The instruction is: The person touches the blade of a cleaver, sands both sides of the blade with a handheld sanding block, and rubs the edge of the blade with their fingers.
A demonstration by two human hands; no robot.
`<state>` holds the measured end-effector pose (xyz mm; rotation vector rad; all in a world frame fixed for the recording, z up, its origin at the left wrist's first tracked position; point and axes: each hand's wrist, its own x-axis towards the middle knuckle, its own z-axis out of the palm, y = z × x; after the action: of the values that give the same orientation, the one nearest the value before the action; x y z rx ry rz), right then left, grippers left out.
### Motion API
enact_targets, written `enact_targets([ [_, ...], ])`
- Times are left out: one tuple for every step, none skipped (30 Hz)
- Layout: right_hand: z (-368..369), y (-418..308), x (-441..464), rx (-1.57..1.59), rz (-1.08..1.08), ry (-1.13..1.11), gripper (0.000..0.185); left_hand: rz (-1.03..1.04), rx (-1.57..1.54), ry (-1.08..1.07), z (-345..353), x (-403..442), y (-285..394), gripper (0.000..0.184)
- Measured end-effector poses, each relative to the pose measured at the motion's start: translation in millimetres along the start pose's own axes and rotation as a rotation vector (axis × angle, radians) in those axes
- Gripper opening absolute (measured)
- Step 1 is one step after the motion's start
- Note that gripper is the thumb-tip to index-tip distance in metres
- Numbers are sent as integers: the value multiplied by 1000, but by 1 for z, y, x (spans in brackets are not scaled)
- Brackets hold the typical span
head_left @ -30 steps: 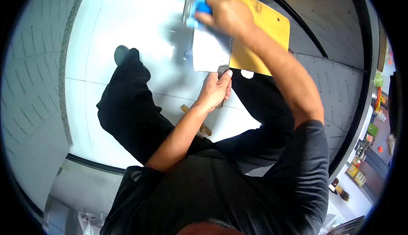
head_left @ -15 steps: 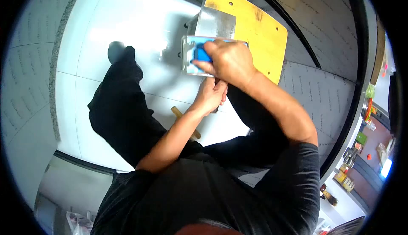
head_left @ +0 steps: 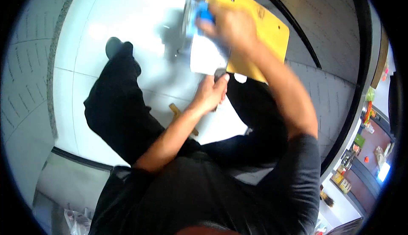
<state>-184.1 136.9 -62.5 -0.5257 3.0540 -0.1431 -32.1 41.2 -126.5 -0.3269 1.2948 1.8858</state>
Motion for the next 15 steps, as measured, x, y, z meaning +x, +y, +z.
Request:
enact_targets([
  [3,23,32,-29,-65,52,57,24,30,4,0,-2,7,42],
  [-5,23,44,-73,-60,60,53,0,2,16,2,-5,11,44],
  [0,22,37,-62,-57,66,53,11,2,-13,0,-1,8,41],
  [5,17,22,-50,-58,62,53,15,-6,-38,-1,1,3,39],
  [-3,1,-1,-9,-92,30,52,18,-16,-34,0,-1,5,39],
  [-3,-14,-25,-55,-157,19,49,8,-53,-7,1,-2,7,35],
  [4,-14,-40,-20,-274,-10,45,-10,-86,16,3,-2,7,32],
  [1,-20,-48,-9,-261,-63,43,10,-75,-1,1,0,2,26],
  [3,-14,-39,-1,-247,-6,45,2,-58,27,3,-1,4,28],
  [5,-7,-26,10,-227,51,47,4,-19,17,2,-1,4,32],
  [-1,-4,0,-3,-18,-12,51,7,20,7,2,-2,5,36],
  [8,19,33,-37,14,15,53,-21,31,37,3,-3,8,42],
  [7,22,38,-56,-7,53,52,-2,20,29,3,-6,8,42],
  [5,22,42,-81,-29,101,51,27,11,18,2,-5,11,41],
  [0,12,27,-60,-25,54,49,37,8,12,3,-5,12,41],
])
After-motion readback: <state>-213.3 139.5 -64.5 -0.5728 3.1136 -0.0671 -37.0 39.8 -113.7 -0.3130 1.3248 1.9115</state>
